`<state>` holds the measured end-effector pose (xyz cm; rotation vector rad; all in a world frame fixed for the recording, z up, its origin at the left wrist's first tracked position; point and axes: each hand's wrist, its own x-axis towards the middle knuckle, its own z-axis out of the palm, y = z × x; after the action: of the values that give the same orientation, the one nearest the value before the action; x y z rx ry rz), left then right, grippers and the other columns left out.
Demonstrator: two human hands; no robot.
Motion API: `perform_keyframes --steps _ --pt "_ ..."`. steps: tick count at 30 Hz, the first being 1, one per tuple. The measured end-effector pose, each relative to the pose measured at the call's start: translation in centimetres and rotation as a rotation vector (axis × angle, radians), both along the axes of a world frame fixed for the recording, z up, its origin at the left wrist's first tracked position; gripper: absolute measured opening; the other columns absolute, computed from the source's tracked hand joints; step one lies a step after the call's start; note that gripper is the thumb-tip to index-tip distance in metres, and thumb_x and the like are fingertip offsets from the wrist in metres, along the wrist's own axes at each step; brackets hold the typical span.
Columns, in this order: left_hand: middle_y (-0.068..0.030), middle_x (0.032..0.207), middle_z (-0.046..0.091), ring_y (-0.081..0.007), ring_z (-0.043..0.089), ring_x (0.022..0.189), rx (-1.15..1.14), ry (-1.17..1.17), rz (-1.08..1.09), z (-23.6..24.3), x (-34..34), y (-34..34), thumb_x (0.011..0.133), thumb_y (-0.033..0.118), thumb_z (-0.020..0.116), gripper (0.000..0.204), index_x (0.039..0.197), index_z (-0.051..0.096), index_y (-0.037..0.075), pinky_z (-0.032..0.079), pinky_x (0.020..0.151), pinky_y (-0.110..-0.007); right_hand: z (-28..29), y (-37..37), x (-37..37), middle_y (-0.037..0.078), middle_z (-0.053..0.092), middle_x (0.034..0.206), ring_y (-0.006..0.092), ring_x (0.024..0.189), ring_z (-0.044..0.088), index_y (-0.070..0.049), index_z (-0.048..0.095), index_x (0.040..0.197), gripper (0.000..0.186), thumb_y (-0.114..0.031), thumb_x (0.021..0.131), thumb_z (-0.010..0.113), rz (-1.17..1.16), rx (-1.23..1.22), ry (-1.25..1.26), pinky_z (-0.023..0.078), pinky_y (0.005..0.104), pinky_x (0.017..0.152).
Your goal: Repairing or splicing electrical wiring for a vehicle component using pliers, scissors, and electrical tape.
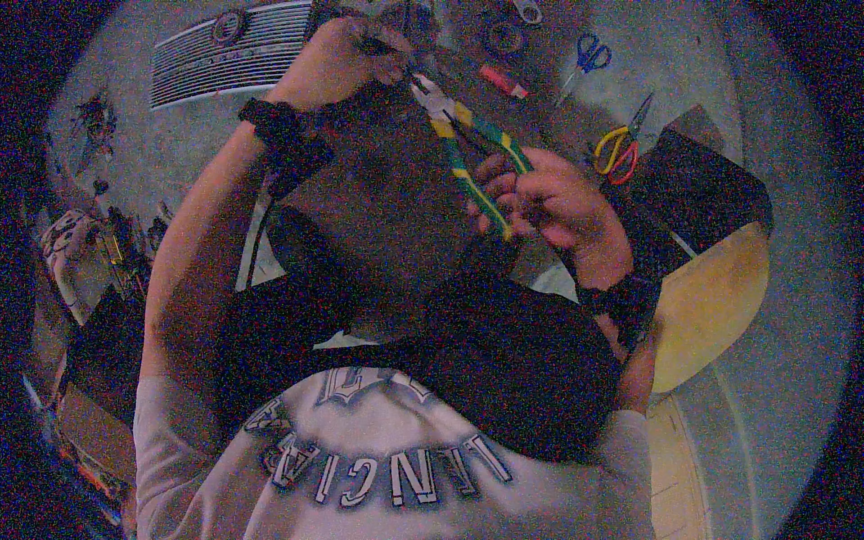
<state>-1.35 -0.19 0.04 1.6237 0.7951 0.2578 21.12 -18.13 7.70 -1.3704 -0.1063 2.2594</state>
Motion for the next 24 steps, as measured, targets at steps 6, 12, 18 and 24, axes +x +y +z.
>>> perform_keyframes --steps 6,12,18,24 --pt "-0.0045 0.076 0.066 -0.0124 0.061 0.071 0.108 -0.002 -0.064 0.3 0.2 0.1 0.08 -0.001 0.058 0.014 0.09 0.068 0.001 0.051 0.069 -0.028 -0.8 -0.4 0.4 0.027 0.06 0.091 0.0281 0.069 0.066 0.009 0.043 0.114 0.054 0.003 0.06 0.045 -0.033 -0.018 0.022 0.042 0.0213 0.037" --pt "-0.0035 0.076 0.066 -0.0127 0.061 0.072 0.067 0.012 -0.009 0.1 0.0 0.0 0.078 0.0 0.06 0.013 0.088 0.069 0.002 0.05 0.07 -0.027 -0.9 -0.3 0.0 0.027 0.06 0.091 0.0285 0.068 0.066 0.009 0.044 0.114 0.056 0.005 0.058 0.045 -0.036 -0.028 0.02 0.04 0.0214 0.036" --pt "-0.0029 0.078 0.067 -0.0111 0.061 0.073 0.091 0.072 -0.062 1.0 0.3 0.1 0.079 0.0 0.06 0.015 0.09 0.069 0.003 0.051 0.071 -0.027 -0.1 0.2 -0.2 0.029 0.059 0.093 0.0313 0.074 0.066 0.009 0.043 0.114 0.055 0.005 0.059 0.045 0.01 -0.019 0.018 0.044 0.0238 0.04" --pt "-0.0026 0.076 0.067 -0.0105 0.061 0.072 0.037 0.059 -0.03 0.4 -0.1 0.2 0.079 0.0 0.059 0.012 0.087 0.068 0.002 0.05 0.07 -0.026 -0.5 0.2 0.0 0.03 0.058 0.095 0.0323 0.076 0.066 0.01 0.041 0.114 0.054 0.005 0.06 0.044 0.0 -0.006 0.048 0.045 0.0245 0.041"
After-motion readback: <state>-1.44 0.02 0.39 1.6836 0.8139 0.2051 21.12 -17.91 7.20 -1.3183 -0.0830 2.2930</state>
